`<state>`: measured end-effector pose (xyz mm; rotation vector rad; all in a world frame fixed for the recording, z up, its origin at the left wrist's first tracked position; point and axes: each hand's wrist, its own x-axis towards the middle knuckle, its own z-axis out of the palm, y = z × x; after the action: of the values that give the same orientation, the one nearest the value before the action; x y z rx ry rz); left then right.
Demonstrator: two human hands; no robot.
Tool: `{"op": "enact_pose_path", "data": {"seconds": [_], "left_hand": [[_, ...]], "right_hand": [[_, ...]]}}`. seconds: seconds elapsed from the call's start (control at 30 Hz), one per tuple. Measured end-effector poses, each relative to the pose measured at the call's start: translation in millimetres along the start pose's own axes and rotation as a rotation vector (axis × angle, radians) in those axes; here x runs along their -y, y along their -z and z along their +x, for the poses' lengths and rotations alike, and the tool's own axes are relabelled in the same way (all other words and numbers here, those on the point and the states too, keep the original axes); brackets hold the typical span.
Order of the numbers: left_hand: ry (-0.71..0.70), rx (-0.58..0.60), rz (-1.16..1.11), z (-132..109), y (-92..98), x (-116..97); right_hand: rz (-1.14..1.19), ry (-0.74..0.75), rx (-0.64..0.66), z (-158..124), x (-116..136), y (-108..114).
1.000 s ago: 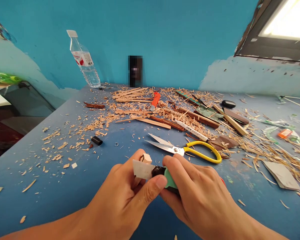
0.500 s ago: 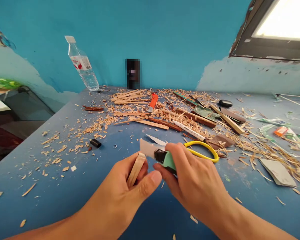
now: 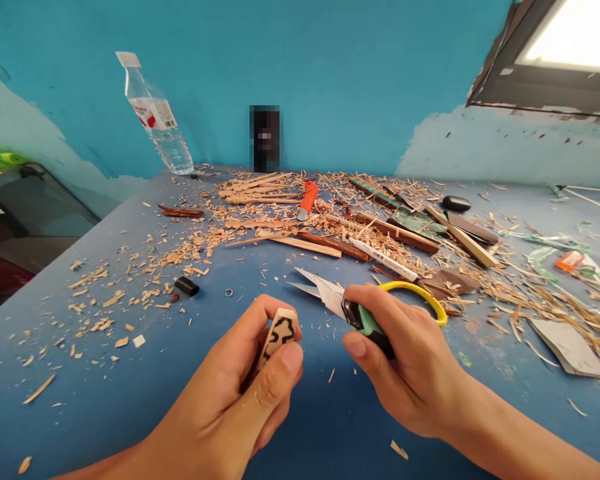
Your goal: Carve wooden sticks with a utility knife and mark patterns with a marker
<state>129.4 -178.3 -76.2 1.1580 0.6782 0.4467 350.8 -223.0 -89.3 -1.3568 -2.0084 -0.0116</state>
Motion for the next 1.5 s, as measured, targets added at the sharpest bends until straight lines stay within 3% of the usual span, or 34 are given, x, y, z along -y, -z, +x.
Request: {"op": "enact_pose_path", "data": {"seconds": [0.23,0.53,0.73,0.9,1.03,1.33,1.5], "left_hand": [[0.006,-0.043,0.028,0.3,-3.7,-0.6],[0.02,0.088,-0.03,-2.4,0.1,-6.1],[-0.107,-0.1,0.193,-4.7,-8.0,-6.3],[-0.14,-0.068,0.347,-2.3,-8.7,-5.1],[-0.205,-0.202,0.427,-1.0,-7.1,-3.2],[-0.184,-0.216,0.396,-1.4,-11.4,-4.1],[-0.141,-0.171,0.303,-1.2,-17.4,-6.4]], "right_hand": [[0.057,0.011,0.051,2.5,-0.3,0.1],[0.054,0.12,0.239,1.0,10.4,1.0],[0.016,0.134,0.226,1.0,15.7,1.1],[-0.066,0.149,0.209,-1.4,23.0,1.5],[-0.215,0.113,0.13,-3.6,28.5,-3.2],[-0.371,0.083,-0.08,-2.1,33.4,-11.5],[-0.241,0.128,-0.017,-0.1,27.9,-3.3]]}}
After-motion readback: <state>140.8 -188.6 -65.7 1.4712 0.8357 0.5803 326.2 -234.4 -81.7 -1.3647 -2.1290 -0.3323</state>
